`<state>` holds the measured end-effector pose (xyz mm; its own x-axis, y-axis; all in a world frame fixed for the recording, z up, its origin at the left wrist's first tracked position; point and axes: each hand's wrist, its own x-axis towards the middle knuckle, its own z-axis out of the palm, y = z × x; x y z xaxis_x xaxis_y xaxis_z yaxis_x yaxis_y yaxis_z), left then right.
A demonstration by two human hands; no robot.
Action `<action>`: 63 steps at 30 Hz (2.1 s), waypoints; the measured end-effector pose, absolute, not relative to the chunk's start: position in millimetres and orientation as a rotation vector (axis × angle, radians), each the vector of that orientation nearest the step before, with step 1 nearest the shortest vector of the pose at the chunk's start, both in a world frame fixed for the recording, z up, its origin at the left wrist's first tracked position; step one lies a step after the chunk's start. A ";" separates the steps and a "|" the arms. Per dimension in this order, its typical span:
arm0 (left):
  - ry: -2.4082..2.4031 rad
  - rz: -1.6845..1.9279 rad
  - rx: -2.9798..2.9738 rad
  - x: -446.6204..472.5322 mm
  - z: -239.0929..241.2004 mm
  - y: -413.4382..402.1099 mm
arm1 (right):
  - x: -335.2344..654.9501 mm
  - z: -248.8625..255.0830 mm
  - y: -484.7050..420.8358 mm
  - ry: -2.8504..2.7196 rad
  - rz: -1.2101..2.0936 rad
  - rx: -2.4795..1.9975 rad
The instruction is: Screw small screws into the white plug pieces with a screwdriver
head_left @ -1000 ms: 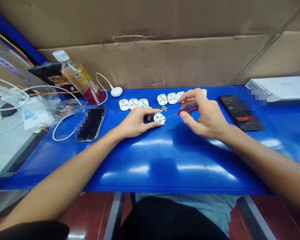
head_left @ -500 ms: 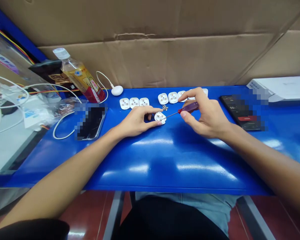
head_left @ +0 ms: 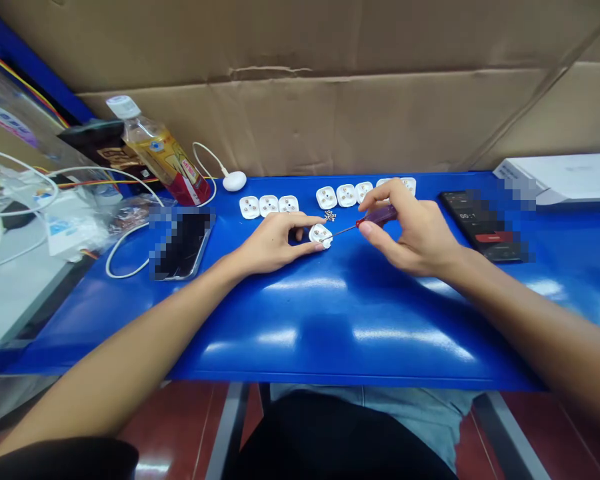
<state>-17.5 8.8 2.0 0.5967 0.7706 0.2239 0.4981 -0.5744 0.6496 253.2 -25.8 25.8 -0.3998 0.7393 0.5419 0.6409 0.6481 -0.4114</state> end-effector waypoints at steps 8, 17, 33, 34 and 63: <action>1.000 0.680 2.296 -17.3 1.4 8.5 | 253.4 26.6 -25.0 -2.170 0.159 -1.011; 1.005 0.677 2.274 -16.9 1.9 7.5 | 250.2 30.6 -28.3 -2.181 0.134 -1.016; 0.970 0.634 2.286 -15.5 2.4 6.6 | 255.8 36.3 -22.6 -2.245 0.275 -0.996; 0.959 0.629 2.291 -15.5 2.2 6.5 | 256.9 38.5 -22.3 -2.275 0.299 -0.995; 0.911 0.645 2.412 -11.7 0.5 3.4 | 239.2 55.7 -32.1 -2.061 0.710 -1.370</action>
<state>-11.7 3.4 0.5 0.6675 0.6993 0.2555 0.4736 -0.6636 0.5791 239.2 -32.1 55.7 -0.3212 0.9335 0.1593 0.6371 0.3374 -0.6930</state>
